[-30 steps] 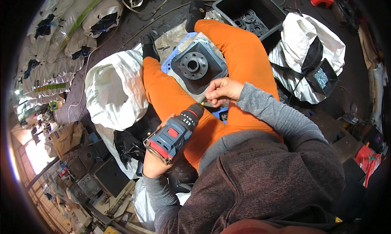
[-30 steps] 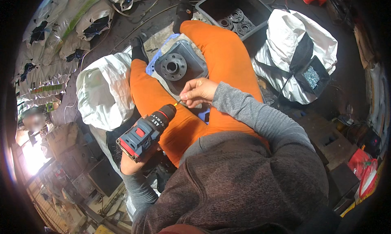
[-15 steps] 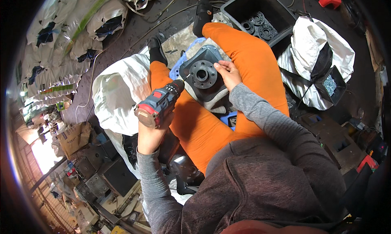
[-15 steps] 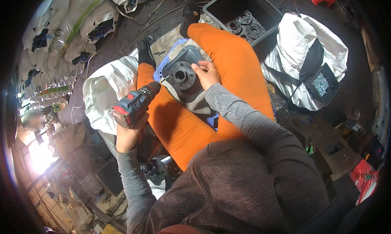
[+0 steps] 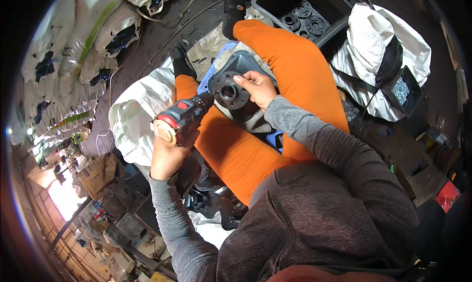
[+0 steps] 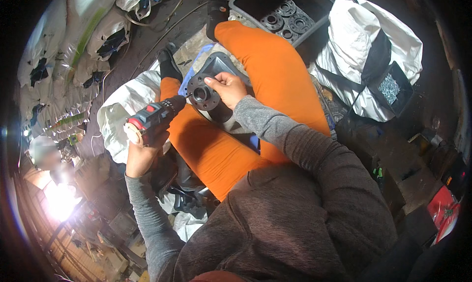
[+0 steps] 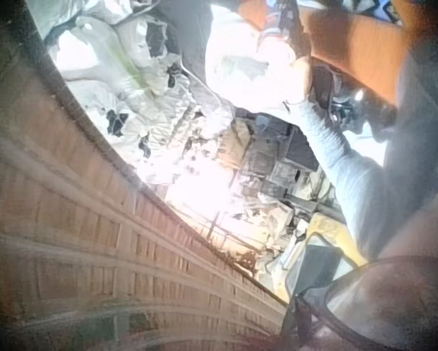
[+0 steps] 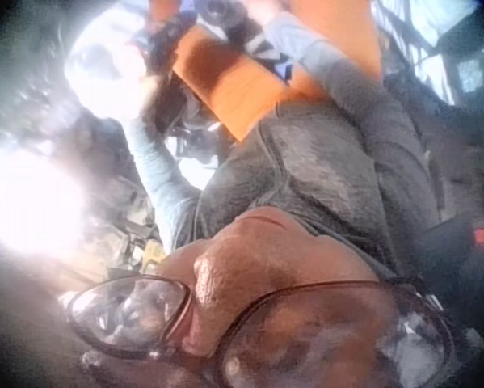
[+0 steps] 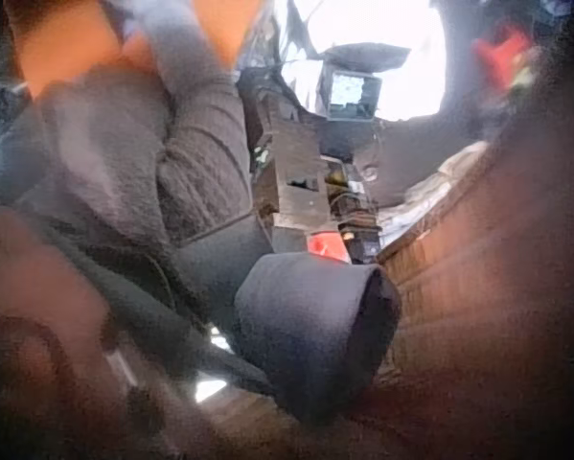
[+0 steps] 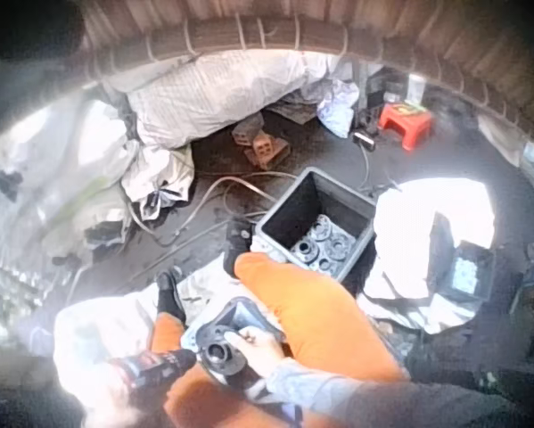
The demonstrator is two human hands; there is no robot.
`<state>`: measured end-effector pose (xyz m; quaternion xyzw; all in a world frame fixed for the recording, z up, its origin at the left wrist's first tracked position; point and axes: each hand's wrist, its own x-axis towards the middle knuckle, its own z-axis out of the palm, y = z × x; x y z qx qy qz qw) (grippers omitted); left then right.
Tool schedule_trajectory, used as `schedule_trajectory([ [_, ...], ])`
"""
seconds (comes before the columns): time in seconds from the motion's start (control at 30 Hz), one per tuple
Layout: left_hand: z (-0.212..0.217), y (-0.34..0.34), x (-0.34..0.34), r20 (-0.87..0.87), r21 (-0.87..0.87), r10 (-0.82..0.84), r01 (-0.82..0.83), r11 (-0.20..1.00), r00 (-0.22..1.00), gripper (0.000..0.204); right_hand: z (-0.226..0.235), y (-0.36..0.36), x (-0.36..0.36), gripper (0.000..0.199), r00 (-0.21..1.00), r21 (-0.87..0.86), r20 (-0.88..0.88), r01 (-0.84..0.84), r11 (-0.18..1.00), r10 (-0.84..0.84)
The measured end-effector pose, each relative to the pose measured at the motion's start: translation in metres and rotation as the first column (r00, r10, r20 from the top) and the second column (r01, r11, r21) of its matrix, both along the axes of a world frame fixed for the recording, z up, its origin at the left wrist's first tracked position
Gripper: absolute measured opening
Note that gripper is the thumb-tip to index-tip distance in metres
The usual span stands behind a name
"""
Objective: The person sits on the floor and uses a cordless drill to fasten screws into a mechanical housing. They repeatedly pick up screws, align them, and drive them into the part while holding it steady with their other hand.
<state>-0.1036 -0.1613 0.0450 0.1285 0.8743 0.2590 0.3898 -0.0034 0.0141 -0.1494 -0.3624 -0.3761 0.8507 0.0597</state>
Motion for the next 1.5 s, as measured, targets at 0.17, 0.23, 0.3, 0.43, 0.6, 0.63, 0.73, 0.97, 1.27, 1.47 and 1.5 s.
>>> schedule_trajectory([
  [0.17, -0.001, 0.004, -0.003, 0.039, 0.054, 0.055, -0.057, 0.997, 0.998, 0.028, -0.016, -0.005, 0.000, 0.025, 1.000, 0.020, 0.017, -0.013, 1.000, 0.013],
  [0.23, -0.003, 0.005, -0.006, 0.066, 0.025, 0.112, -0.113, 0.993, 0.992, 0.027, -0.017, -0.007, -0.001, 0.028, 0.999, 0.025, 0.038, -0.007, 1.000, 0.006],
  [0.3, -0.004, 0.004, -0.008, 0.092, 0.013, 0.129, -0.131, 0.991, 0.987, 0.027, -0.022, -0.011, -0.005, 0.027, 0.999, 0.083, 0.041, -0.005, 0.996, 0.002],
  [0.43, -0.012, -0.004, -0.012, 0.064, 0.036, 0.077, -0.079, 0.996, 0.995, 0.028, -0.031, -0.016, -0.007, 0.027, 0.998, 0.241, 0.063, -0.017, 0.970, 0.002],
  [0.6, -0.014, 0.000, -0.013, 0.060, 0.010, 0.060, -0.061, 0.998, 0.996, 0.028, -0.025, -0.009, -0.005, 0.030, 0.986, 0.297, 0.158, -0.103, 0.949, 0.057],
  [0.63, -0.012, 0.003, -0.011, 0.068, -0.002, 0.074, -0.074, 0.997, 0.995, 0.029, -0.024, -0.007, -0.003, 0.031, 0.981, 0.337, 0.183, -0.131, 0.932, 0.072],
  [0.73, -0.007, 0.012, -0.006, 0.054, 0.004, 0.015, -0.015, 1.000, 0.998, 0.029, -0.026, -0.007, 0.001, 0.032, 0.975, 0.461, 0.220, -0.133, 0.877, 0.033],
  [0.97, -0.002, 0.034, -0.012, -0.009, -0.028, -0.122, 0.122, 0.992, 0.992, 0.028, -0.030, -0.008, 0.006, 0.032, 0.973, 0.554, 0.232, -0.122, 0.824, -0.012],
  [1.27, -0.021, 0.020, -0.025, -0.146, -0.115, -0.410, 0.396, 0.911, 0.900, 0.025, -0.030, -0.009, 0.008, 0.020, 0.980, 0.575, 0.201, -0.114, 0.810, -0.005],
  [1.47, -0.031, 0.016, -0.031, -0.050, -0.142, -0.352, 0.342, 0.929, 0.935, 0.031, -0.046, -0.016, 0.009, 0.021, 0.992, 0.521, 0.122, -0.038, 0.852, -0.030],
  [1.5, -0.033, 0.015, -0.029, -0.066, -0.132, -0.353, 0.343, 0.930, 0.933, 0.031, -0.047, -0.016, 0.010, 0.021, 0.993, 0.520, 0.116, -0.034, 0.853, -0.031],
])
